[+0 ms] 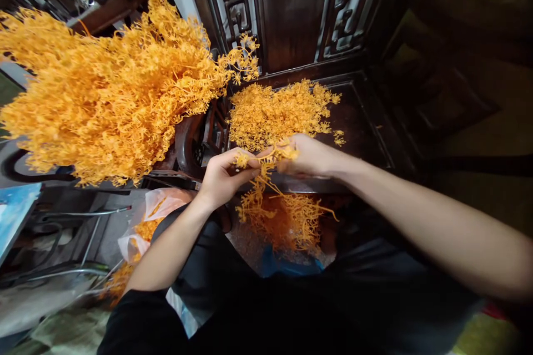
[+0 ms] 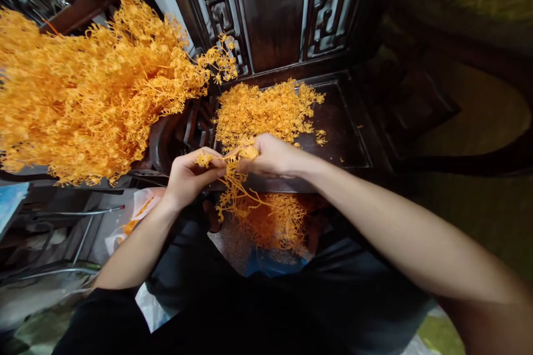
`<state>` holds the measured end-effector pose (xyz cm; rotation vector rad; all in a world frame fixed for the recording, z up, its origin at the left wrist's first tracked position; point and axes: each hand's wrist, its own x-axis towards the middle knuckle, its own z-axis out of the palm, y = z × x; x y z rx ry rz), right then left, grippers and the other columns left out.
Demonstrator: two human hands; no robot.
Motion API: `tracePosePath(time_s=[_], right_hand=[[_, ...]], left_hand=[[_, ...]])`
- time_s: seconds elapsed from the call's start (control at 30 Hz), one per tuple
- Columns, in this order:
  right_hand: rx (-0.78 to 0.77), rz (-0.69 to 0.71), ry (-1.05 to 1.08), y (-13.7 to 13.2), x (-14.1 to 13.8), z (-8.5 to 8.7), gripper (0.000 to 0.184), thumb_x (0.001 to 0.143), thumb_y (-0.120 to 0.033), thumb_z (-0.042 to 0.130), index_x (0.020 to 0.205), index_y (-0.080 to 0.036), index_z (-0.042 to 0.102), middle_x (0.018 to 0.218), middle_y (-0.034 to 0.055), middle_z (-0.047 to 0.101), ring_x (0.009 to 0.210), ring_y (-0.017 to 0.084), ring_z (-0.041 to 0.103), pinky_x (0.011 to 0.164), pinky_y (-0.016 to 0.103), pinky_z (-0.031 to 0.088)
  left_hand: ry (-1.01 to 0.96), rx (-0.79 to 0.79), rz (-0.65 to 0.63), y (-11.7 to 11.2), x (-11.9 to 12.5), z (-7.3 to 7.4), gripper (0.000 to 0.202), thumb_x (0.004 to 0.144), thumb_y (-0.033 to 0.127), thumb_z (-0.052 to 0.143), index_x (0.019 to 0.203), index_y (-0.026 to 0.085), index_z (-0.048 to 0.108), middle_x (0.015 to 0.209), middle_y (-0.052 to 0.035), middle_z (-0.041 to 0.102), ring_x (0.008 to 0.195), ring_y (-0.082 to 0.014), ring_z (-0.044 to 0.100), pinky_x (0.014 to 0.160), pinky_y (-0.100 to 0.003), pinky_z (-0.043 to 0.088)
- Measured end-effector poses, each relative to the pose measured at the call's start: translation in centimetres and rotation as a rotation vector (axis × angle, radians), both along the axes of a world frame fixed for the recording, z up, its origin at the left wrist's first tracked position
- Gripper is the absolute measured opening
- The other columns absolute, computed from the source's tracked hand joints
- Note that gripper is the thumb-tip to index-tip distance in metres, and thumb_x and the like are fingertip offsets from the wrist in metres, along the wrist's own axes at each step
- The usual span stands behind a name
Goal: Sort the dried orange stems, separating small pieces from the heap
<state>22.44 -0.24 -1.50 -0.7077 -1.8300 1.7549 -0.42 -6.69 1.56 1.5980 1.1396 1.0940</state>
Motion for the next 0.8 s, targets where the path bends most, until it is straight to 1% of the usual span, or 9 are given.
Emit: tracePosePath(time_s=[0.07,0.2,0.33,0.43,0.5,0.57,0.63,0.73,0.8], right_hand=[[0.08,-0.1,-0.068,-1.0,-1.0,0.2,0.061,0.071,-0.078,0.078,0.078,-0.019,0.066,0.056,-0.0047,0.046,0.05,0.008,0.037,0.044,0.024,0.026],[0.213,-0.322,-0.238,-1.8,-2.2,0.0,0.077,0.068,-0.095,0.062,0.059,-0.02,0.043,0.058,-0.0038,0.036,0.055,0.009,0.031,0.049,0.027,0.021],[0.321,-0.324,-0.256,-2.1,-2.3,-0.1,0.078,0.078,-0.096,0.047,0.059,-0.021,0.039,0.06,-0.0034,0.034,0.058,0.01,0.031,0.053,0.028,0.021],[0.37,-0.3,-0.182,-2.4,-2.0,0.2,0.072,0.089,-0.086,0.045,0.06,-0.021,0.039,0.057,-0.0034,0.034,0.057,0.01,0.032,0.054,0.028,0.023],[0.303,-0.314,-0.129,-2.2,-1.6,0.4,0.068,0.094,-0.079,0.047,0.06,-0.021,0.04,0.055,-0.0031,0.037,0.054,0.009,0.033,0.053,0.028,0.025],[0.168,-0.361,-0.078,-1.5,-0.8,0.5,0.064,0.095,-0.074,0.052,0.061,-0.021,0.041,0.052,-0.0032,0.04,0.049,0.008,0.034,0.049,0.027,0.025],[0.032,-0.418,-0.011,-0.3,0.4,0.6,0.059,0.095,-0.068,0.059,0.063,-0.022,0.041,0.049,-0.004,0.04,0.044,0.007,0.032,0.045,0.026,0.023],[-0.112,-0.527,0.139,1.6,2.2,0.5,0.052,0.095,-0.056,0.067,0.066,-0.023,0.039,0.051,-0.0059,0.035,0.041,0.006,0.029,0.039,0.024,0.019],[-0.184,-0.561,0.211,2.5,3.2,0.3,0.048,0.096,-0.051,0.068,0.068,-0.022,0.042,0.056,-0.0051,0.037,0.042,0.006,0.032,0.037,0.022,0.025]], left_hand=[[0.055,0.05,0.037,-0.1,0.1,-0.1,0.014,0.076,0.031,0.09,0.083,0.021,0.082,0.09,-0.0058,0.074,0.087,-0.0192,0.068,0.083,-0.032,0.054],[0.144,0.144,0.089,-0.2,0.2,-0.5,0.012,0.08,0.031,0.086,0.088,0.022,0.083,0.089,-0.0055,0.074,0.085,-0.0185,0.066,0.08,-0.031,0.052],[0.194,0.168,0.091,-0.4,0.5,-0.6,0.008,0.081,0.024,0.085,0.086,0.021,0.081,0.086,-0.0034,0.071,0.081,-0.0152,0.063,0.074,-0.028,0.048],[0.099,0.049,0.113,-0.4,0.8,-0.7,0.01,0.078,0.025,0.087,0.083,0.02,0.08,0.082,-0.0022,0.07,0.076,-0.0135,0.063,0.07,-0.026,0.048],[-0.064,-0.132,0.152,-0.3,0.8,-0.5,0.015,0.075,0.028,0.088,0.082,0.019,0.079,0.077,-0.0016,0.07,0.068,-0.0123,0.063,0.064,-0.026,0.049],[-0.232,-0.326,0.189,-0.1,0.6,-0.2,0.021,0.068,0.028,0.091,0.08,0.018,0.078,0.073,-0.0015,0.071,0.059,-0.0113,0.063,0.056,-0.025,0.049],[-0.334,-0.443,0.187,0.2,0.2,0.3,0.025,0.06,0.024,0.093,0.076,0.016,0.076,0.071,-0.0019,0.072,0.056,-0.0109,0.063,0.052,-0.024,0.05],[-0.402,-0.462,0.185,0.6,-0.5,1.0,0.027,0.054,0.019,0.094,0.073,0.014,0.075,0.07,-0.002,0.072,0.055,-0.0104,0.064,0.05,-0.022,0.05],[-0.411,-0.441,0.225,0.8,-0.8,1.1,0.027,0.054,0.019,0.094,0.072,0.014,0.075,0.069,-0.0024,0.073,0.053,-0.0098,0.065,0.048,-0.02,0.049]])
